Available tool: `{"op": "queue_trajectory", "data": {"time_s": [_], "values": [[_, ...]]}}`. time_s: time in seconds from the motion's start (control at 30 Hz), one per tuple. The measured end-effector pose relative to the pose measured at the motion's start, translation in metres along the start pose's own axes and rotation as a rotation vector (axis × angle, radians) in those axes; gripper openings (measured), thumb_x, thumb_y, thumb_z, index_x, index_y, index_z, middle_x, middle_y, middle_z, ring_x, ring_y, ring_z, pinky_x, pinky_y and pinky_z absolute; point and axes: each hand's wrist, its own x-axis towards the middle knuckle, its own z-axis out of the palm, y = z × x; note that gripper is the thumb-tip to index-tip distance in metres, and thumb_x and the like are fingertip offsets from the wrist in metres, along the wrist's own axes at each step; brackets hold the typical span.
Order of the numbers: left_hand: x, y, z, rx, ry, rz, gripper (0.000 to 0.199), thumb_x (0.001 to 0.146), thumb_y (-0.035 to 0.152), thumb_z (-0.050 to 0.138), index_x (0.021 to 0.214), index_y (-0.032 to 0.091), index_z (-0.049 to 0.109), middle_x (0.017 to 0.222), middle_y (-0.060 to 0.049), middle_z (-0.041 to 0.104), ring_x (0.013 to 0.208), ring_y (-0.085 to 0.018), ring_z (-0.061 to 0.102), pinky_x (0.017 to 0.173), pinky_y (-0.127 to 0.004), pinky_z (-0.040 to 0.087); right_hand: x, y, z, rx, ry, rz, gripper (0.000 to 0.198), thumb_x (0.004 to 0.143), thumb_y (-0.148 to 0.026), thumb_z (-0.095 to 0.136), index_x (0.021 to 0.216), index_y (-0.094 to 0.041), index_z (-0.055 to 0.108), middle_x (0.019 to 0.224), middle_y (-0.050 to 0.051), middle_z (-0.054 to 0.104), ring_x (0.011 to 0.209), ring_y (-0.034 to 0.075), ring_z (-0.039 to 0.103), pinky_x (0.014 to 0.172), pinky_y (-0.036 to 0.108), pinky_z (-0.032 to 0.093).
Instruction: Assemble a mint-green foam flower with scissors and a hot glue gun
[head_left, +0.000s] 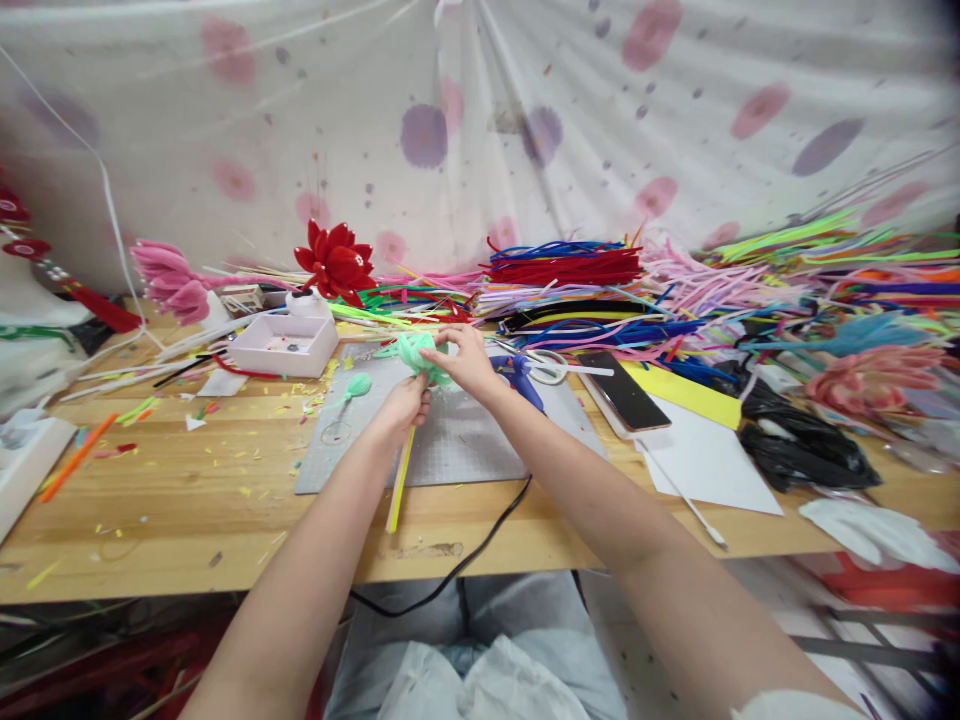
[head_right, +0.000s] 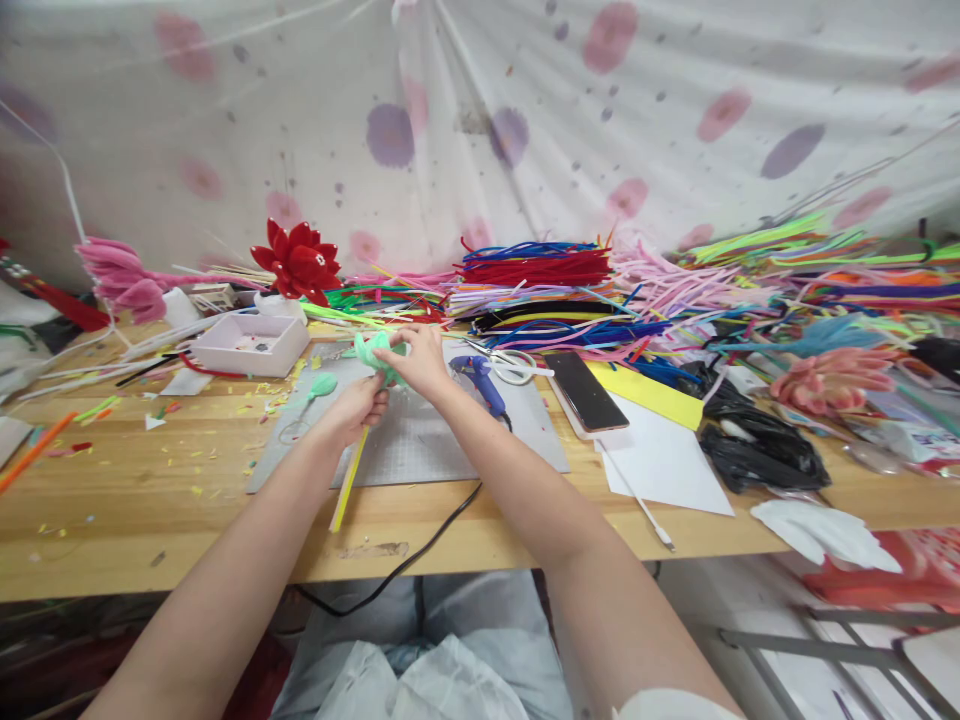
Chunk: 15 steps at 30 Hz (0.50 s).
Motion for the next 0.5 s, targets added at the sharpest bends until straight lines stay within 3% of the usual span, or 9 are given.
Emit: {"op": "queue_trajectory", "data": {"time_s": [0.17,0.23,0.33,0.5], "values": [[0.0,0.005,-0.005,-0.136,-0.058,-0.077,0.024,0.089,0.033,0.042,0.075,0.014,0.047,0.046,0.011,0.02,0.031,-0.001,0.016,0.032,-0.012,0.006,-0.02,-0.015,-0.013,0.048,0.223,-0.037,0.029,0.068,-0.045,0.065,0.083,-0.023,0.054,0.094,0.005,0.057,0.097,0.021,0.047,0.093,0.037,0.033],[0.0,0.008,-0.008,-0.217,-0.106,-0.103,0.027,0.091,0.033,0.036,0.075,0.014,0.046,0.046,0.011,0.018,0.03,-0.001,0.015,0.031,-0.011,0.007,-0.031,-0.011,-0.013,0.099,0.224,0.024,0.024,0.073,-0.044,0.06,0.079,-0.022,0.053,0.086,0.003,0.057,0.086,0.018,0.05,0.084,0.033,0.038],[-0.001,0.011,-0.012,-0.322,-0.177,-0.122,0.029,0.093,0.032,0.032,0.076,0.014,0.046,0.046,0.011,0.017,0.03,-0.002,0.015,0.029,-0.011,0.008,-0.044,0.003,-0.005,0.182,0.103,0.186,0.028,0.076,-0.049,0.053,0.069,-0.021,0.052,0.066,-0.002,0.053,0.063,0.012,0.048,0.063,0.027,0.039],[0.0,0.008,-0.011,-0.396,-0.196,-0.106,0.027,0.091,0.031,0.037,0.069,0.015,0.041,0.046,0.01,0.016,0.031,-0.002,0.014,0.027,-0.011,0.01,-0.051,0.017,0.016,0.276,-0.187,0.464,0.044,0.073,-0.059,0.051,0.053,-0.02,0.052,0.043,-0.004,0.044,0.043,0.008,0.038,0.045,0.023,0.028]]}}
